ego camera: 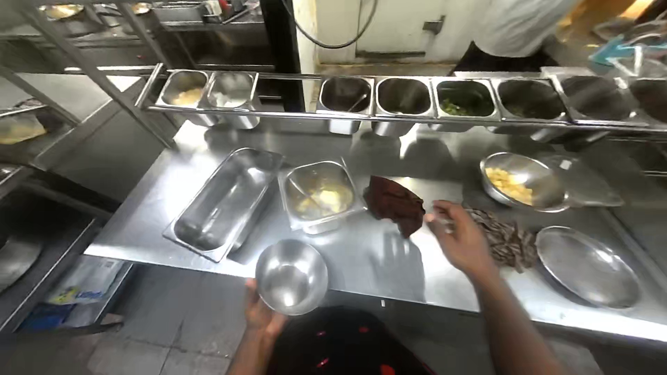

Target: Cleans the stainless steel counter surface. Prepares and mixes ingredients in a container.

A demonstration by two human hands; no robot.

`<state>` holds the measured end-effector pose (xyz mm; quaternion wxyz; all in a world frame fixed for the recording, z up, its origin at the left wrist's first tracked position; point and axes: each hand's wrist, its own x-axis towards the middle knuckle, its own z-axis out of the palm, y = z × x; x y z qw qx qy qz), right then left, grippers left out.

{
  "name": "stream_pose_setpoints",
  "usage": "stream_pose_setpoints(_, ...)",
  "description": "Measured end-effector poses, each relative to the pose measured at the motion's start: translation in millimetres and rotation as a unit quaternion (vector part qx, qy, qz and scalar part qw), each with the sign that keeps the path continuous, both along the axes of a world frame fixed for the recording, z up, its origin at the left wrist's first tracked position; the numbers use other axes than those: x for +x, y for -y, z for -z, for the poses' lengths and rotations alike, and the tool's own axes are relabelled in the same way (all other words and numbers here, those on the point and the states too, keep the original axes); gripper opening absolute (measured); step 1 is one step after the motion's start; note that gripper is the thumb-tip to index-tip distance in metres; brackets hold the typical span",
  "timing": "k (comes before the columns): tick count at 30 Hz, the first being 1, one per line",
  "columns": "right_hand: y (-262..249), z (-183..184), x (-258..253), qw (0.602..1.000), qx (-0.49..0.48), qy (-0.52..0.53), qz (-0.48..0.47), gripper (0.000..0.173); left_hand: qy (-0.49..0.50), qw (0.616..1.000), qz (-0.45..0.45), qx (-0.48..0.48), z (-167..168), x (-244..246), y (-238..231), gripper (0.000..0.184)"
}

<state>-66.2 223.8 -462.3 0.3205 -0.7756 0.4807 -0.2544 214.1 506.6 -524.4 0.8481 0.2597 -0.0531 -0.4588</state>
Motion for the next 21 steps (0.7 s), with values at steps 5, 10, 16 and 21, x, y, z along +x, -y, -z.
stream_pose_setpoints(5,-20,-13,115,0.994,0.091,0.045,-0.045,0.054,0.011,0.999,0.016,0.039,-3,23,12,0.048)
stream_pose_setpoints(10,-19,-37,171,0.936,-0.285,-0.014,-0.206,0.021,0.28,0.933,0.005,0.225,-12,42,36,0.068)
stream_pose_setpoints(16,8,-56,256,0.681,-0.45,-0.257,-0.517,0.018,0.451,0.8,0.083,0.387,-7,68,48,0.045)
stream_pose_setpoints(21,43,-56,273,0.583,-0.516,-0.355,-0.517,0.025,0.532,0.758,-0.016,0.376,1,62,60,0.04)
